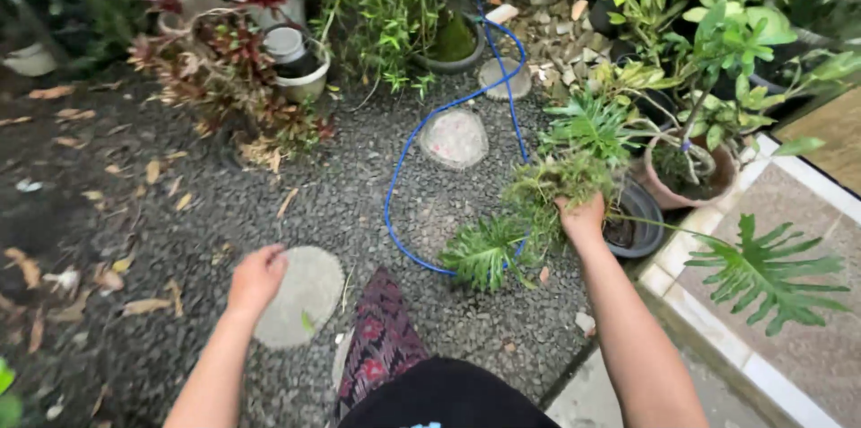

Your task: Pulling weeds and grass from potted plants and the surrounding ground in an outdoor garden.

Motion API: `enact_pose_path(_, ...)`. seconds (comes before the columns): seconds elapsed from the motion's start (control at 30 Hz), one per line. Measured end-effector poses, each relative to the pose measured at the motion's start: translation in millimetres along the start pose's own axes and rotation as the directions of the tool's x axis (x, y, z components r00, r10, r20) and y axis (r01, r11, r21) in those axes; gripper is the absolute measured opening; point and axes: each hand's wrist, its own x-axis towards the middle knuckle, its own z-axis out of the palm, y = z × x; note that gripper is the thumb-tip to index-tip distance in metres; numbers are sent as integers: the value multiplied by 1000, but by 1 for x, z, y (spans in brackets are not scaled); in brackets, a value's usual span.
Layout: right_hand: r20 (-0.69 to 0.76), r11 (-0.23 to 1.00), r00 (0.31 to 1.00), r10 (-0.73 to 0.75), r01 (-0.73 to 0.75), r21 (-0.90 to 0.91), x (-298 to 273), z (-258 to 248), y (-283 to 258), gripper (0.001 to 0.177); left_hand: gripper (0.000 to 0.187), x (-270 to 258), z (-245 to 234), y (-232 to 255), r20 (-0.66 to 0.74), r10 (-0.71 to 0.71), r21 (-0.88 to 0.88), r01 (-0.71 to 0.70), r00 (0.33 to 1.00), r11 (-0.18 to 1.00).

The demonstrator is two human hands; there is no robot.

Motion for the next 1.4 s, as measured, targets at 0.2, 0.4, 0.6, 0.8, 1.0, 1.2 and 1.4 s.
enact_pose_path(0.2, -122, 990, 984, 130, -123, 65, 109, 62, 29, 56, 32, 189, -25, 116, -129, 377, -42, -385, 917, 922)
enact_pose_path(0.4, -234, 972, 955, 183, -140, 191, 185, 107, 36, 55, 32, 336, -2, 245, -47, 582, -31, -584, 812, 811)
enact_pose_path(0.6, -272, 924, 917, 292, -198, 326, 280, 117, 62, 54, 34, 415, 0, 369, 52, 702, -41, -701, 710, 712)
enact_pose_path(0.8, -283, 867, 901, 329, -170, 468, 400, 135, 91, 53, 36, 506, 42, 464, 112, 732, -70, -730, 672, 680)
enact_pose_path(1.0, -241, 794, 898, 368, -169, 584, 528, 122, 117, 52, 32, 593, 103, 550, 54, 753, -164, -738, 656, 654)
enact_pose_path(1.2, -198, 707, 837, 510, -277, 650, 612, 86, 154, 52, 33, 643, 149, 620, 140, 720, -160, -702, 680, 694)
enact_pose_path(1.4, -165, 628, 793, 586, -316, 711, 688, 91, 181, 51, 29, 697, 141, 700, 42, 795, -33, -794, 606, 607)
